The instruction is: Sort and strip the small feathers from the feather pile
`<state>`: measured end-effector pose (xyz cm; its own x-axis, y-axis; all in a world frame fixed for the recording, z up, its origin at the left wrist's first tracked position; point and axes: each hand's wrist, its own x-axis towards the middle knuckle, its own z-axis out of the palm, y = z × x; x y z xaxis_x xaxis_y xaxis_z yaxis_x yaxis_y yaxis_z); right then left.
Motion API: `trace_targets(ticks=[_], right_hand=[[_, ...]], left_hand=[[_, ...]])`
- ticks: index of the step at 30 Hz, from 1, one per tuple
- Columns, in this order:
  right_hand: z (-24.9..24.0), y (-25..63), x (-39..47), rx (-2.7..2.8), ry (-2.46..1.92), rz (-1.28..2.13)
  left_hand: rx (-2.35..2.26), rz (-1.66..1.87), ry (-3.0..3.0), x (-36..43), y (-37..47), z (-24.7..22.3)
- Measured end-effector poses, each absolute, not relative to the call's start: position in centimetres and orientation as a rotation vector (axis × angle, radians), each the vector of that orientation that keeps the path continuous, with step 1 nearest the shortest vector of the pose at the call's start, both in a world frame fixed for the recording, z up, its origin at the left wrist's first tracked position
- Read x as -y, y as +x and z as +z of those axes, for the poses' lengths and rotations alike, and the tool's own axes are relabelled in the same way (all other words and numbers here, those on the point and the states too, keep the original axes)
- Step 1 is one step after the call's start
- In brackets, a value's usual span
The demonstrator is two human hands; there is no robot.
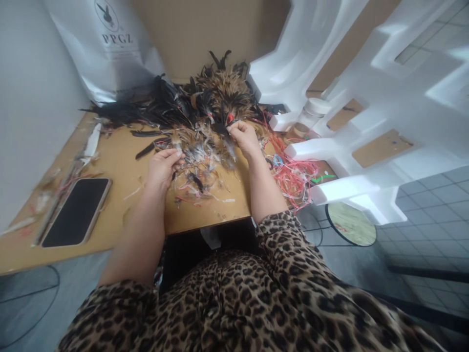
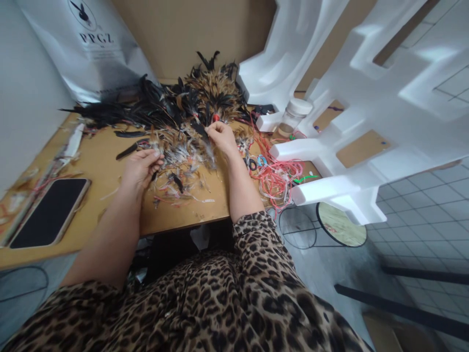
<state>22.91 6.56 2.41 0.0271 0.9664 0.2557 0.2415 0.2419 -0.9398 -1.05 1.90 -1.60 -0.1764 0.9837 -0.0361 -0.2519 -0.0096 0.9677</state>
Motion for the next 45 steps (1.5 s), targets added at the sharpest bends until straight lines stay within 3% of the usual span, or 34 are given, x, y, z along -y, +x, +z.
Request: trace_targets(ticks=[12,22,28,45], right_hand=[[3.0,19.9,-11.7,1.728,-1.323,0.466],[2.8,20.0,-4.9,2.318,-1.939,0.342],[1.9,19.5,-5.0,2.288,-2.092,0.303],[6.3,26.6,-2.3,2.182,-1.990,0.141]], left_hand=[[-1.125,1.459,0.901,-2.1,-1.0,-1.7],[-1.122,1.467,0.880,-1.9,-0.8,-1.3],[-1.107,1.483,0.874,-1.9,-1.0,-1.5],[-1.106,1.485,0.875,-2.2,-1.1,-1.8]])
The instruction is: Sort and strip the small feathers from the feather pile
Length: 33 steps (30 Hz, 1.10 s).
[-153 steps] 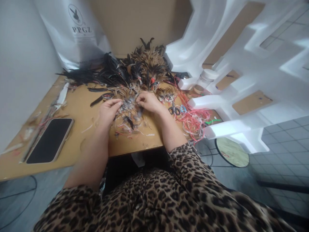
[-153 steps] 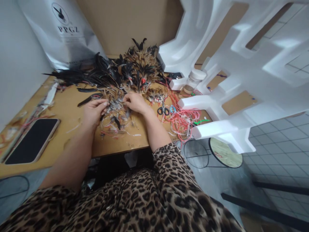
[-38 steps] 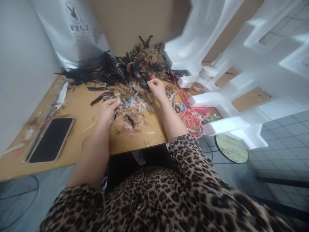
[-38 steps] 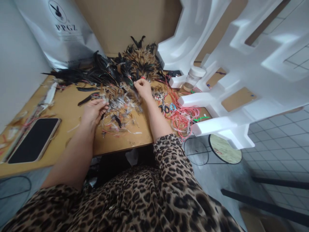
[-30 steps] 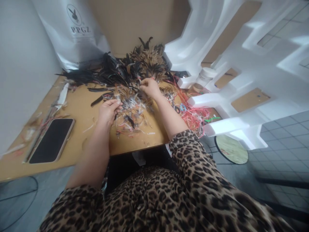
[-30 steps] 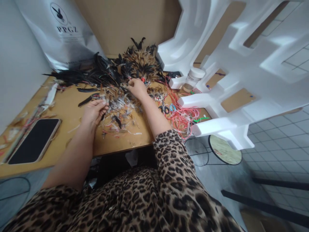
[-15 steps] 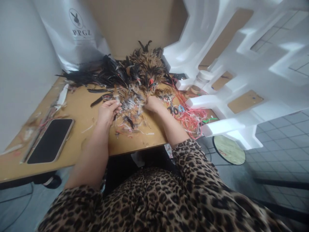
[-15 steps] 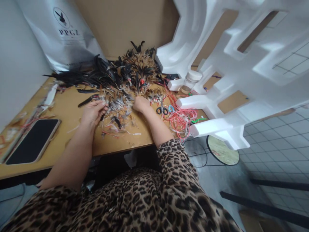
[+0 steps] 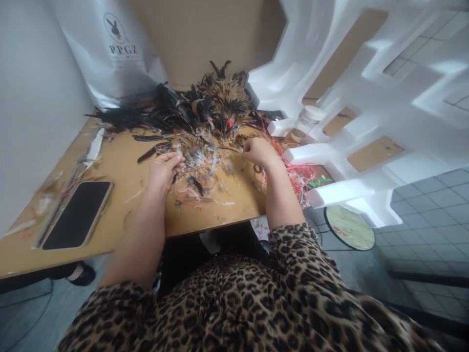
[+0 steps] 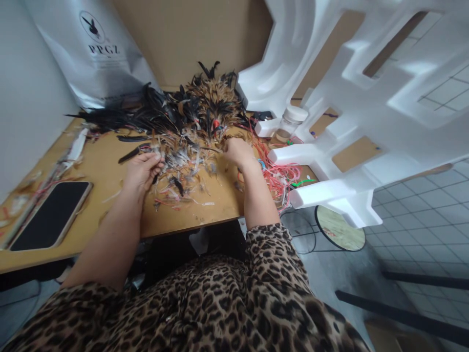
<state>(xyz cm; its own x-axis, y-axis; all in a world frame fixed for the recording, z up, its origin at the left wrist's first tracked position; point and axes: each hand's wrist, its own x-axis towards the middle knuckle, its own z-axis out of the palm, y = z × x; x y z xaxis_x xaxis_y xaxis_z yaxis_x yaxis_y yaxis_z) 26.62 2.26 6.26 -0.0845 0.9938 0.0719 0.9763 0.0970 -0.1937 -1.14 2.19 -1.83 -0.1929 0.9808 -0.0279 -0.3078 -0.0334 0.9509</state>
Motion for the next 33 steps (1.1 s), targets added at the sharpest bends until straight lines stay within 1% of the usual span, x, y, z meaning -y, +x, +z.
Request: trace_targets(ticks=[5,12,17,29,33], right_hand=[[6.8,26.9,-2.6,2.068,-1.927,0.154],[4.0,21.5,-7.2,1.969,-1.837,0.158],[2.6,18.7,-8.2,2.084,-1.815,0.154],[0.1,17.4,-8.5,2.116,-2.016,0.335],[0.1,18.2,-8.4,2.018,-1.930,0.377]], left_hand=[[-1.111,1.483,0.862,-2.2,-1.0,-1.8],[-1.107,1.496,0.853,-2.2,-1.1,-1.7],[-1.109,1.485,0.825,-2.2,-1.1,-1.6],[-1.100,1.474,0.784,-2.1,-0.9,-1.5],[-1.110,1.456,0.803,-2.1,-0.9,-1.6]])
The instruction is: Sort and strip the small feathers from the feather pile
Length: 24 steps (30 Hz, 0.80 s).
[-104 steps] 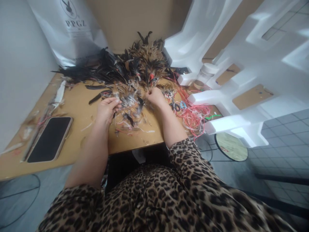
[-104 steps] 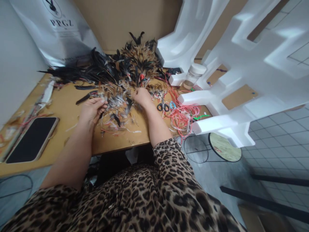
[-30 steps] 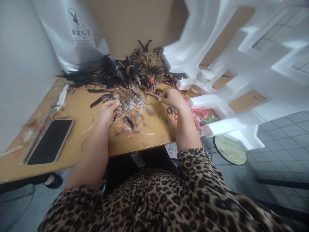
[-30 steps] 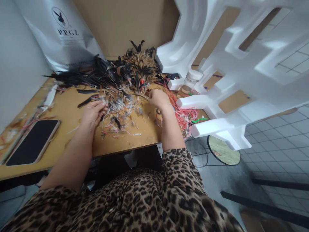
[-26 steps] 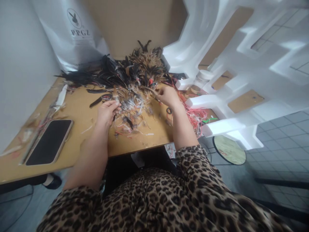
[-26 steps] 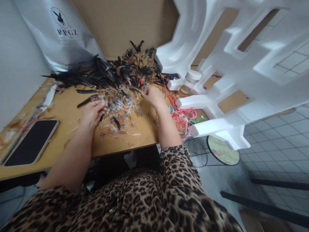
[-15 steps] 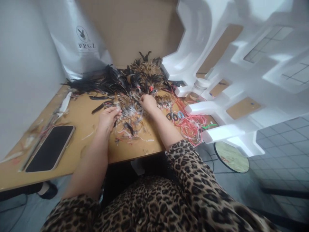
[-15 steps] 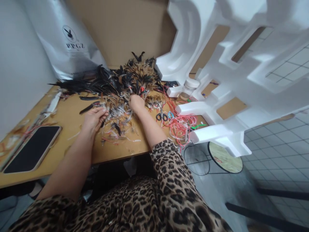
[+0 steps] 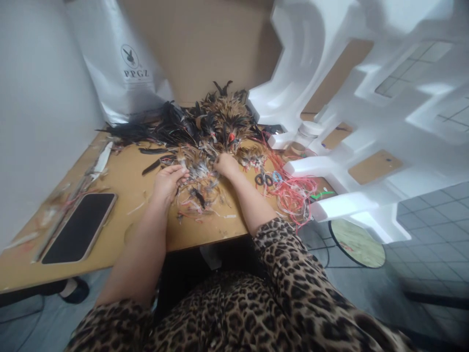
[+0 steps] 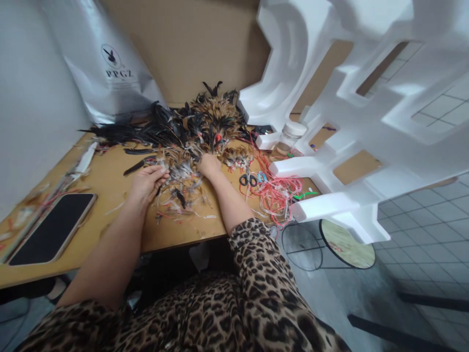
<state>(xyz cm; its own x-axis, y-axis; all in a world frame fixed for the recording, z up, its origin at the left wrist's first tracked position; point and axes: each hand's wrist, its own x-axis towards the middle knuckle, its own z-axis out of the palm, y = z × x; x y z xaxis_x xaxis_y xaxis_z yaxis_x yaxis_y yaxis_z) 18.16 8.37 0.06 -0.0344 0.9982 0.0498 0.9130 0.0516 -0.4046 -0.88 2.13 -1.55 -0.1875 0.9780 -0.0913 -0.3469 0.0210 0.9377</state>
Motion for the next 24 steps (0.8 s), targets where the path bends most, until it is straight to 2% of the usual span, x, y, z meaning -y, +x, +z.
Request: trace_targets(ticks=[3,7,11,24], right_hand=[[0.2,19.0,-8.2,1.887,-1.694,0.524],[0.7,18.9,-7.6,1.627,-1.348,1.028],[1.4,17.3,-6.4,1.418,-1.129,1.311],[-0.4,13.2,-4.8,1.324,-0.981,1.319]], left_hand=[[-1.097,1.452,0.802,-2.2,-0.9,-1.7],[-1.065,1.423,0.806,-2.1,-0.8,-1.8],[-1.051,1.404,0.820,-1.9,-0.6,-1.6],[-0.951,1.368,0.773,-1.9,-0.1,-1.7]])
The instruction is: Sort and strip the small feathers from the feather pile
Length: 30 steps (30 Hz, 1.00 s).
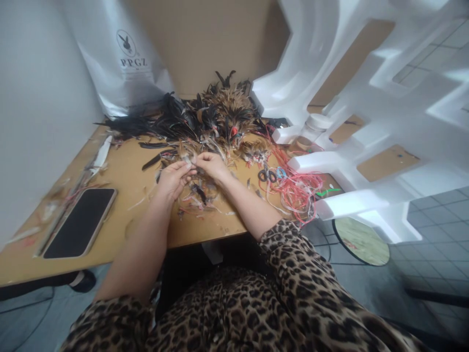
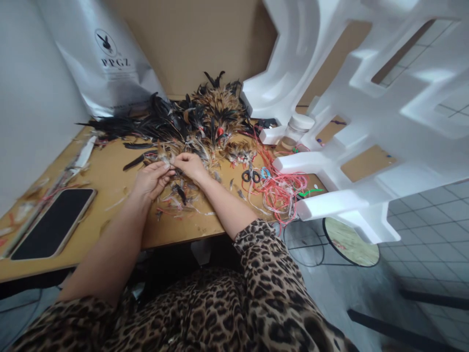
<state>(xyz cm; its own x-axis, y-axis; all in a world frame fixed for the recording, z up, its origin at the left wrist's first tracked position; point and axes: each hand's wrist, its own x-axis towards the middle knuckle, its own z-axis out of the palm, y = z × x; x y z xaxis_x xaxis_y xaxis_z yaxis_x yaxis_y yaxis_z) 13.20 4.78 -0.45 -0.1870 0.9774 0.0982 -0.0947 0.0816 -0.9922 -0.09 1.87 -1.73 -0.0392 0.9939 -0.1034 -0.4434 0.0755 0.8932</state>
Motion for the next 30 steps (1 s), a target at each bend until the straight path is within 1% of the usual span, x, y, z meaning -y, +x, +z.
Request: trace_targets(ticks=[3,7,10,20,30], right_hand=[[-0.3,13.2,-4.6,1.277,-0.965,1.400],[-0.1,13.7,-4.8,1.195,-0.871,1.632],[0.0,14.1,-4.9,1.191,-0.784,1.701],[-0.1,14.2,-4.9,1.312,-0.784,1.695],[-0.6,14.0,-5.0,1.323,-0.836,1.568]], left_hand=[[-0.947,1.378,0.771,-1.8,0.0,-1.5],[-0.936,1.381,0.733,-1.8,-0.1,-1.3],[-0.915,1.363,0.723,-1.8,-0.2,-1.2],[-0.856,1.265,0.776,-1.6,-0.4,-1.3],[-0.960,1.299,0.796,-1.5,-0.1,-1.3]])
